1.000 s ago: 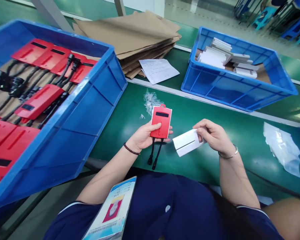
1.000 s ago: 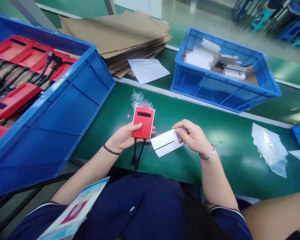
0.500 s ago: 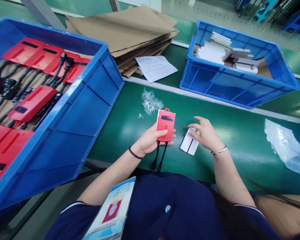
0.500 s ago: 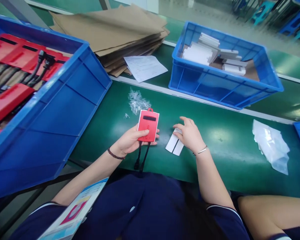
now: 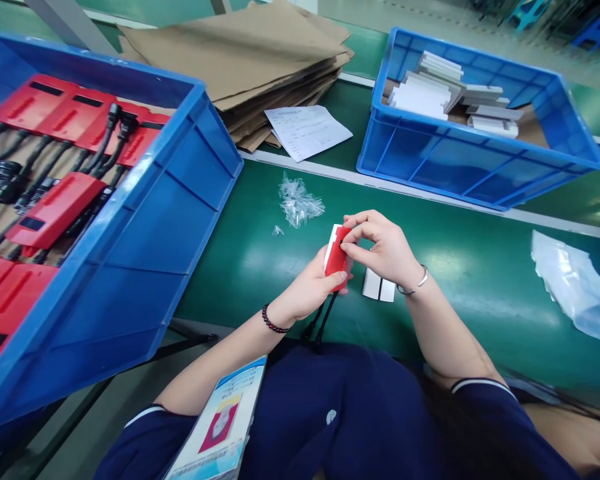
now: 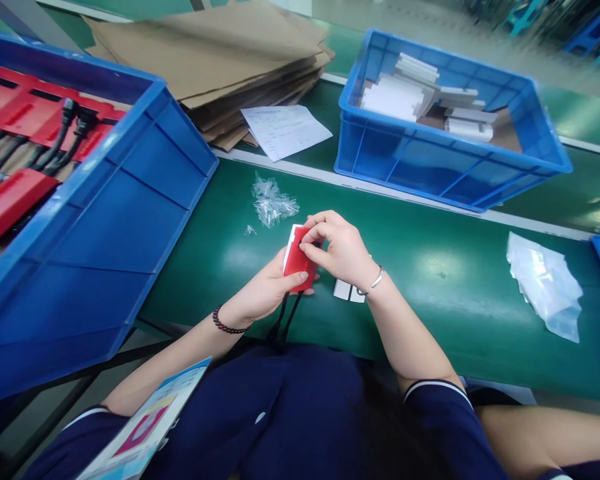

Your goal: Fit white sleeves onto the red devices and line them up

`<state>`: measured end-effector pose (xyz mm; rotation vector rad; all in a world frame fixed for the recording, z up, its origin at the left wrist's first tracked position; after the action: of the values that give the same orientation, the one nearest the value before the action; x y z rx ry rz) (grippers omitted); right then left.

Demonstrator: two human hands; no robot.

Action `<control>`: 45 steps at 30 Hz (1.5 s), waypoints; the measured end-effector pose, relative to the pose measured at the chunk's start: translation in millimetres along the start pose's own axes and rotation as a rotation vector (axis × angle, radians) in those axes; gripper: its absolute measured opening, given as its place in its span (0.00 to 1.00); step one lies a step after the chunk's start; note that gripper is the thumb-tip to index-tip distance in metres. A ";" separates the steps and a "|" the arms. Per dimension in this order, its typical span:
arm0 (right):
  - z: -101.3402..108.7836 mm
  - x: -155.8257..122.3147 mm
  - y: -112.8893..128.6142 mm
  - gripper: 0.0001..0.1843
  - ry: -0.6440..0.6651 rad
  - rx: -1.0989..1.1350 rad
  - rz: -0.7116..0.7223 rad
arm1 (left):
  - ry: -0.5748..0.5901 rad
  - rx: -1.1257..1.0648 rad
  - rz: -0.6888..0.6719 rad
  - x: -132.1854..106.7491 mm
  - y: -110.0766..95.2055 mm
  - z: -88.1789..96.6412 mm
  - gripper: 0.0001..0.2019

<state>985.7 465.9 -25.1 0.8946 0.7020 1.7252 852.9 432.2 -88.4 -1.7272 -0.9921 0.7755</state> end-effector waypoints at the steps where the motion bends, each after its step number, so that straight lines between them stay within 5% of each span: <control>1: 0.6 0.6 0.2 0.04 0.004 0.008 -0.005 | 0.008 0.019 -0.011 0.4 -0.6 0.0 0.30; 10: 0.9 7.6 -2.5 0.05 0.010 0.081 -0.033 | 0.014 0.207 -0.045 1.6 -6.3 1.3 0.27; 24: -12.1 21.6 -3.4 0.04 0.075 0.042 -0.111 | -0.047 -0.015 0.016 5.5 2.9 16.9 0.32; 39: -44.9 27.5 4.7 0.06 -0.055 -0.088 0.034 | -0.162 -0.076 -0.012 4.8 -5.0 28.4 0.32; 43: -47.3 27.9 6.0 0.07 -0.132 -0.183 -0.020 | -0.202 -0.102 -0.029 2.5 -4.3 34.5 0.32; 45: -47.7 31.9 0.2 0.07 -0.118 -0.041 -0.096 | -0.236 -0.129 -0.030 0.6 -1.4 40.8 0.33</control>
<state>939.5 494.4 -43.8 0.9117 0.6200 1.5832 818.4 450.3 -100.8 -1.7528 -1.2488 0.9288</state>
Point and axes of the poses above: each hand's wrist, its own x-axis towards the middle knuckle, its own z-axis out of the back of the hand, y = z × x, the point moved 6 cm from there along x, towards the middle knuckle, and after that the axes turned 14 degrees about -z, right-handed, at the moved point
